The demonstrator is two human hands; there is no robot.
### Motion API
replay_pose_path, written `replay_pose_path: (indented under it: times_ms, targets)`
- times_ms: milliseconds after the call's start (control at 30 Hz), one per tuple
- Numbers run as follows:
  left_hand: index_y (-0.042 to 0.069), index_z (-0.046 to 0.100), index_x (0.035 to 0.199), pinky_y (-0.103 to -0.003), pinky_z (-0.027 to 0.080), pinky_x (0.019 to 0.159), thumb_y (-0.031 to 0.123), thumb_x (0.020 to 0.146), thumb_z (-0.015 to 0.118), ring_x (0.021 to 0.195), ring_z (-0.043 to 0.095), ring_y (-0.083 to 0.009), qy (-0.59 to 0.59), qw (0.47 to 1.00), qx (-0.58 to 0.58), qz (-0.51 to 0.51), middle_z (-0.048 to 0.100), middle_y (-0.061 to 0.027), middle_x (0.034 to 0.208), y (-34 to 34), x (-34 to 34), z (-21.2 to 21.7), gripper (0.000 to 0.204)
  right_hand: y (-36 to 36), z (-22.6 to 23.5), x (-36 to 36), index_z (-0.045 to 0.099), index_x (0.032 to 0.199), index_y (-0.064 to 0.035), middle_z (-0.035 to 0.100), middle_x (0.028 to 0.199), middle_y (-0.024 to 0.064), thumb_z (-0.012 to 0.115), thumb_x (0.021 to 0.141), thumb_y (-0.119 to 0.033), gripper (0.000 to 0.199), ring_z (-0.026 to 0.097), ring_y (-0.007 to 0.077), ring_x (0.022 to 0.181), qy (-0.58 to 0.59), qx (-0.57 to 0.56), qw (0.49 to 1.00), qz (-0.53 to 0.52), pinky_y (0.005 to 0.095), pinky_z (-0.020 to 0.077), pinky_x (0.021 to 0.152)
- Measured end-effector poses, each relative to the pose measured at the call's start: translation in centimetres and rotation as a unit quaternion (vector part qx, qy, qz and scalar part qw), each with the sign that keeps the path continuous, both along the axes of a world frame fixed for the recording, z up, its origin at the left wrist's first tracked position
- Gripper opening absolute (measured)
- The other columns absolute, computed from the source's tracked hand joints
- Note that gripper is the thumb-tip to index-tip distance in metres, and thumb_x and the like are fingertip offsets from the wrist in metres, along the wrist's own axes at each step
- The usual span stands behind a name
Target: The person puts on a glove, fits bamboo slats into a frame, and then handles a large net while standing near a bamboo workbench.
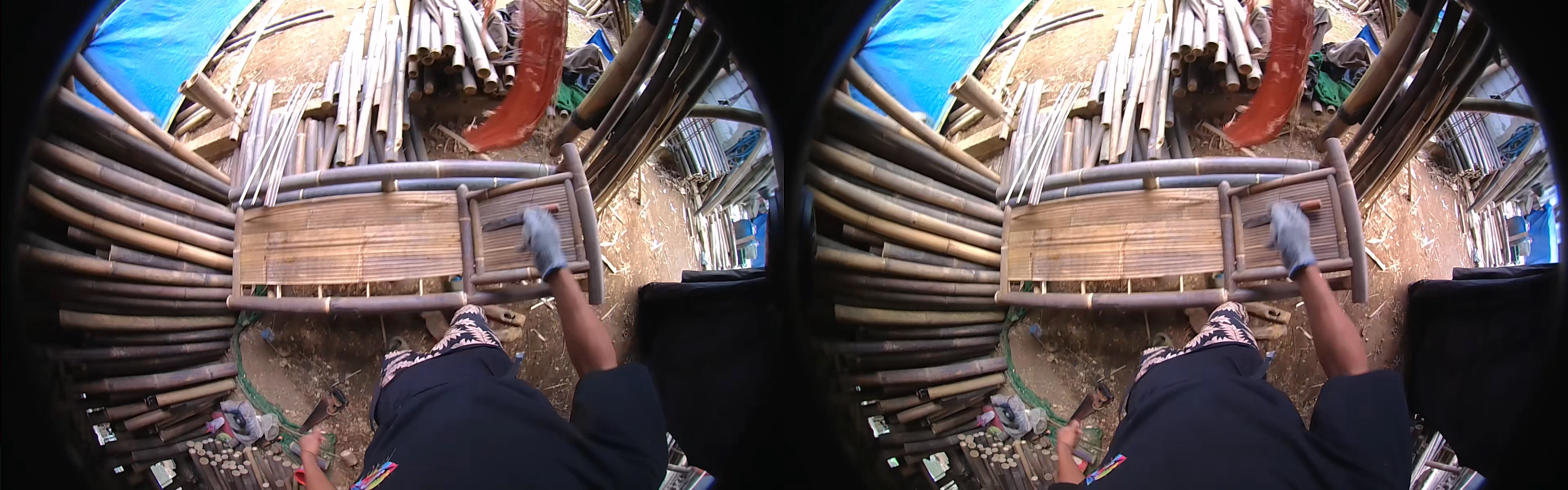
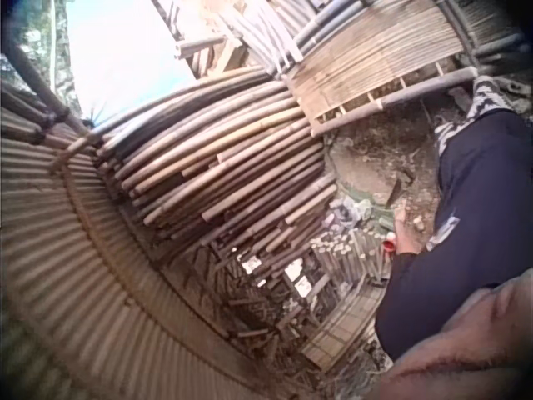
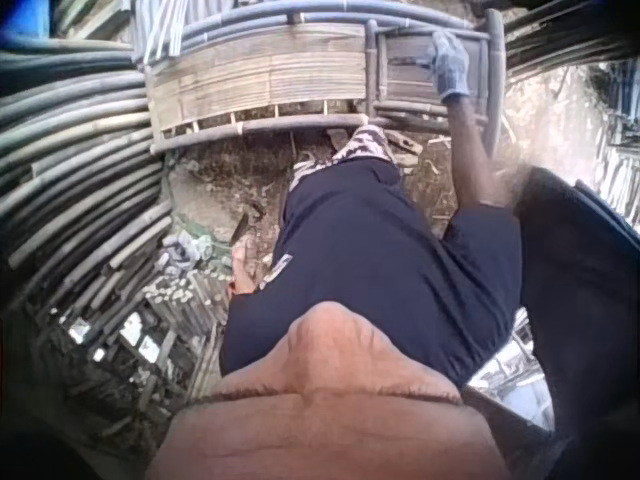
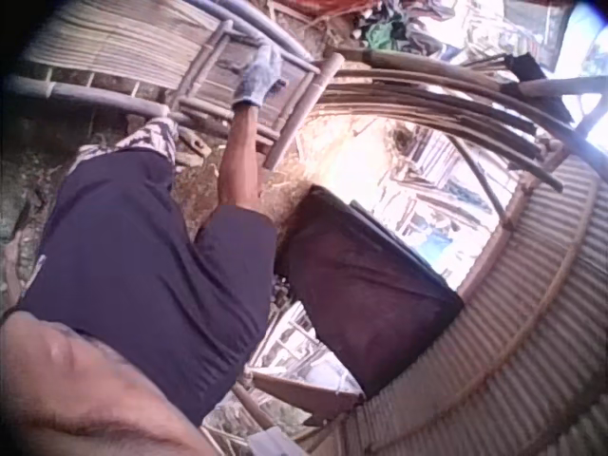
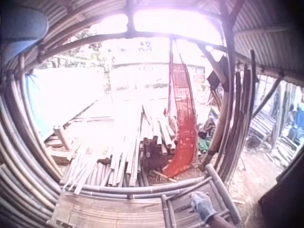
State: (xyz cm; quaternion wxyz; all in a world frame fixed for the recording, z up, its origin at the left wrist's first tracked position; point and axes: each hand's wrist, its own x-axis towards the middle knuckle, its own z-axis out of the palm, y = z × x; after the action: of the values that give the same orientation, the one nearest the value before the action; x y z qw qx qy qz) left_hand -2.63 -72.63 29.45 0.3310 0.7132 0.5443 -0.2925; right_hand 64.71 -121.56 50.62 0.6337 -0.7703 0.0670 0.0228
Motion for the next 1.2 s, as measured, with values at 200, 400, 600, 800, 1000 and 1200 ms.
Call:
replay_pose_path:
  times_ms: [200,400,600,800,1000,1200]
  targets:
    - [0.003,0.073,0.074,-0.046,0.05,0.066,0.048,0.089,0.055,0.073,0.069,-0.0346,0.035,0.914,0.336,-0.224,0.07,-0.0204,0.079,21.6,1.1,7.1,0.05,-4.8,-14.2,-20.0,0.056,0.086,-0.0139,0.043,0.055,-0.006,0.055,0.096,-0.017,0.011,0.034,0.0098,0.037,0.377,0.269,0.863,-0.201,0.037,0.0518,0.054]
    - [-0.003,0.068,0.065,-0.048,0.047,0.066,0.04,0.093,0.055,0.06,0.062,-0.0325,-0.147,0.91,0.361,-0.141,0.063,-0.0205,0.06,30.9,9.0,17.8,0.053,-20.1,-7.5,-27.0,0.056,0.089,-0.0109,0.045,0.054,-0.0044,0.055,0.094,-0.017,0.008,0.042,0.0142,0.041,0.193,0.301,0.847,-0.393,0.0461,0.053,0.068]
    - [-0.005,0.065,0.068,-0.048,0.044,0.059,0.041,0.095,0.057,0.055,0.058,-0.0317,-0.271,0.869,0.304,-0.282,0.061,-0.0229,0.063,27.8,30.3,14.2,0.054,-32.5,4.6,-32.0,0.055,0.075,-0.0137,0.045,0.054,-0.0017,0.062,0.087,-0.015,0.014,0.044,0.0146,0.044,-0.001,0.237,0.82,-0.521,0.0425,0.0523,0.068]
    - [-0.006,0.068,0.071,-0.044,0.043,0.056,0.04,0.095,0.057,0.052,0.056,-0.0223,-0.369,0.813,0.28,-0.353,0.059,-0.0195,0.057,11.4,58.6,15.4,0.053,-50.9,9.1,-32.7,0.054,0.07,-0.0163,0.048,0.057,-0.0042,0.061,0.088,-0.019,0.019,0.046,0.0133,0.044,0.021,0.148,0.744,-0.652,0.0395,0.0556,0.064]
    - [-0.001,0.067,0.076,-0.044,0.042,0.062,0.045,0.096,0.053,0.062,0.057,-0.0277,-0.471,0.724,0.187,-0.468,0.06,-0.019,0.066,-13.0,83.0,21.6,0.052,-60.6,9.9,-21.4,0.065,0.083,-0.0093,0.057,0.062,0.0006,0.055,0.09,-0.017,0.015,0.056,0.0148,0.05,0.036,0.152,0.779,-0.608,0.0391,0.0598,0.064]
    - [0.008,0.071,0.081,-0.04,0.046,0.058,0.043,0.099,0.051,0.061,0.059,-0.0219,-0.534,0.719,0.267,-0.356,0.065,-0.0104,0.068,-28.7,98.8,27.1,0.044,-65.0,9.4,-9.2,0.067,0.1,-0.0015,0.067,0.083,0.0099,0.045,0.098,-0.02,0.028,0.065,0.0215,0.072,-0.04,0.143,0.789,-0.596,0.0406,0.0585,0.067]
